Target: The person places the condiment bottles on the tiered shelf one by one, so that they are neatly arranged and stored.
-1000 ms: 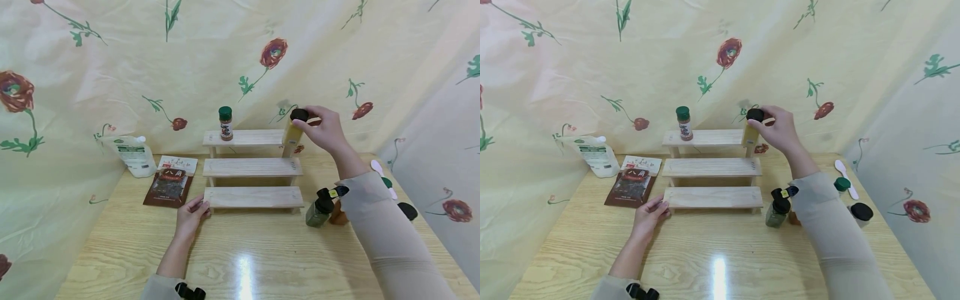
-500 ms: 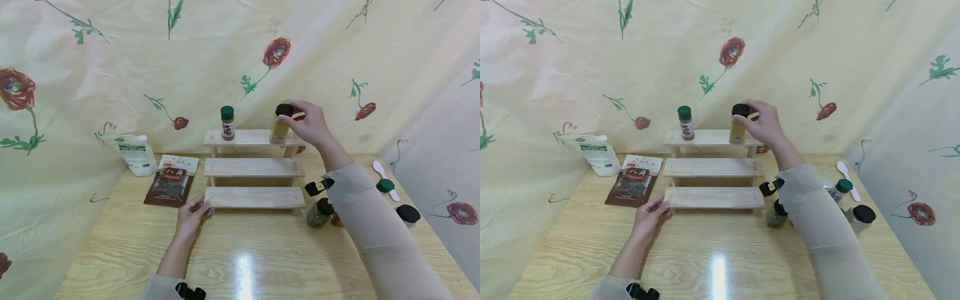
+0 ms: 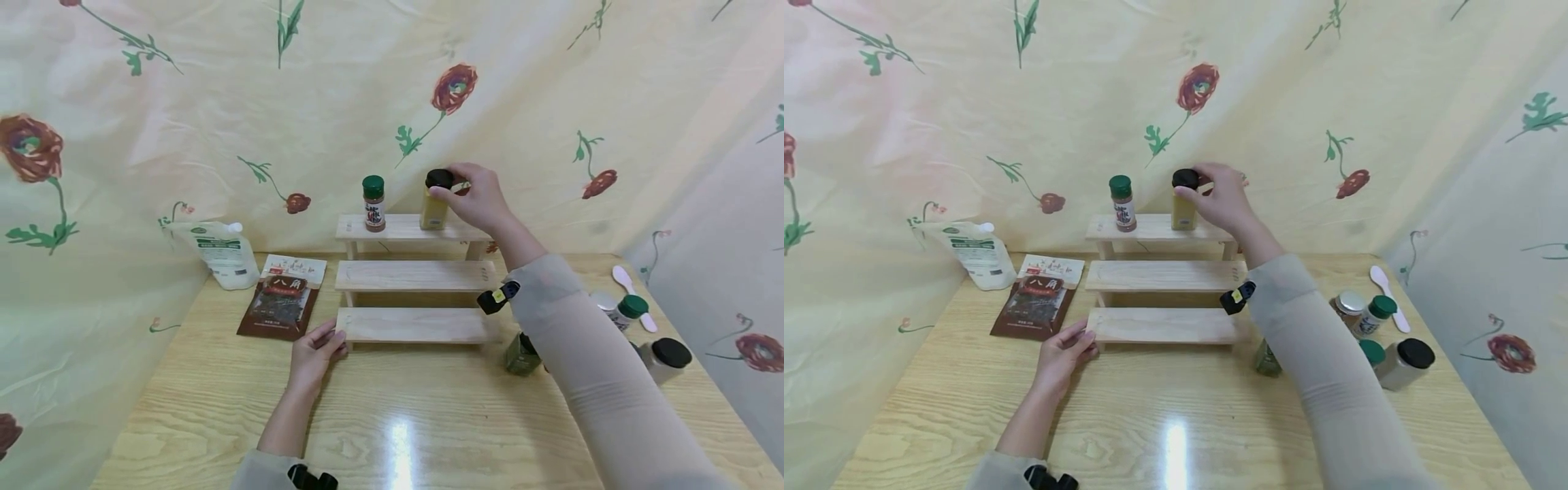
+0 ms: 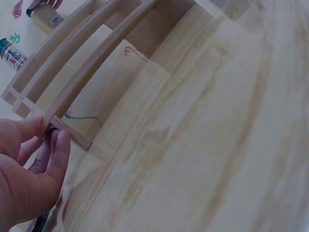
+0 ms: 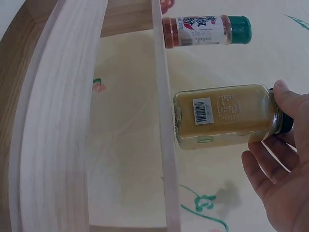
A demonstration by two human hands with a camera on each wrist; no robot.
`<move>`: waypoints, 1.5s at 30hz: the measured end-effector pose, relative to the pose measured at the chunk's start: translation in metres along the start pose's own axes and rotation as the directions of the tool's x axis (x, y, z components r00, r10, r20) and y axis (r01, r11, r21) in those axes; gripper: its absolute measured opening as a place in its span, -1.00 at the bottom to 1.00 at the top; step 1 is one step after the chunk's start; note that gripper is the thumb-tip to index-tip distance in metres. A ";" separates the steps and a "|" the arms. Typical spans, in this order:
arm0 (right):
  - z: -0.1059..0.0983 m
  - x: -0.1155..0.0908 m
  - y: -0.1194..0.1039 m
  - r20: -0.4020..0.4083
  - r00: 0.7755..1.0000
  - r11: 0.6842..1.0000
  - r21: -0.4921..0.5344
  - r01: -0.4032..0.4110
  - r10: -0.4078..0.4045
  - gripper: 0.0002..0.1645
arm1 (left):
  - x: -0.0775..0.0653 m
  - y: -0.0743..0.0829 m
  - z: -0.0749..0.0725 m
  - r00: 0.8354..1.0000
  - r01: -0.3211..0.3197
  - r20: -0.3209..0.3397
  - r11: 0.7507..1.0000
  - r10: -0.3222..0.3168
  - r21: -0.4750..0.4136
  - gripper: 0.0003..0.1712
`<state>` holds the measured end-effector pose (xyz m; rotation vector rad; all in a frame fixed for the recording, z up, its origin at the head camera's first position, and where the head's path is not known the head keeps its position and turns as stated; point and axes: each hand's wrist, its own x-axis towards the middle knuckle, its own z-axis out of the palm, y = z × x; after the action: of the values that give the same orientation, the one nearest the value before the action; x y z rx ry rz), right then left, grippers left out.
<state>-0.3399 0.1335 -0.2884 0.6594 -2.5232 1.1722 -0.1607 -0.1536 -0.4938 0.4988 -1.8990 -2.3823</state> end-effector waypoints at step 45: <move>-0.011 -0.067 0.052 -0.022 0.997 0.997 0.017 -0.073 0.073 -0.47 | -0.002 0.000 0.001 1.000 -0.001 0.004 1.000 0.001 -0.017 -0.51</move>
<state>-0.3088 0.1904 -0.3442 0.5588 -2.5410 1.2192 -0.1588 -0.1521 -0.4934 0.4922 -1.8783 -2.3993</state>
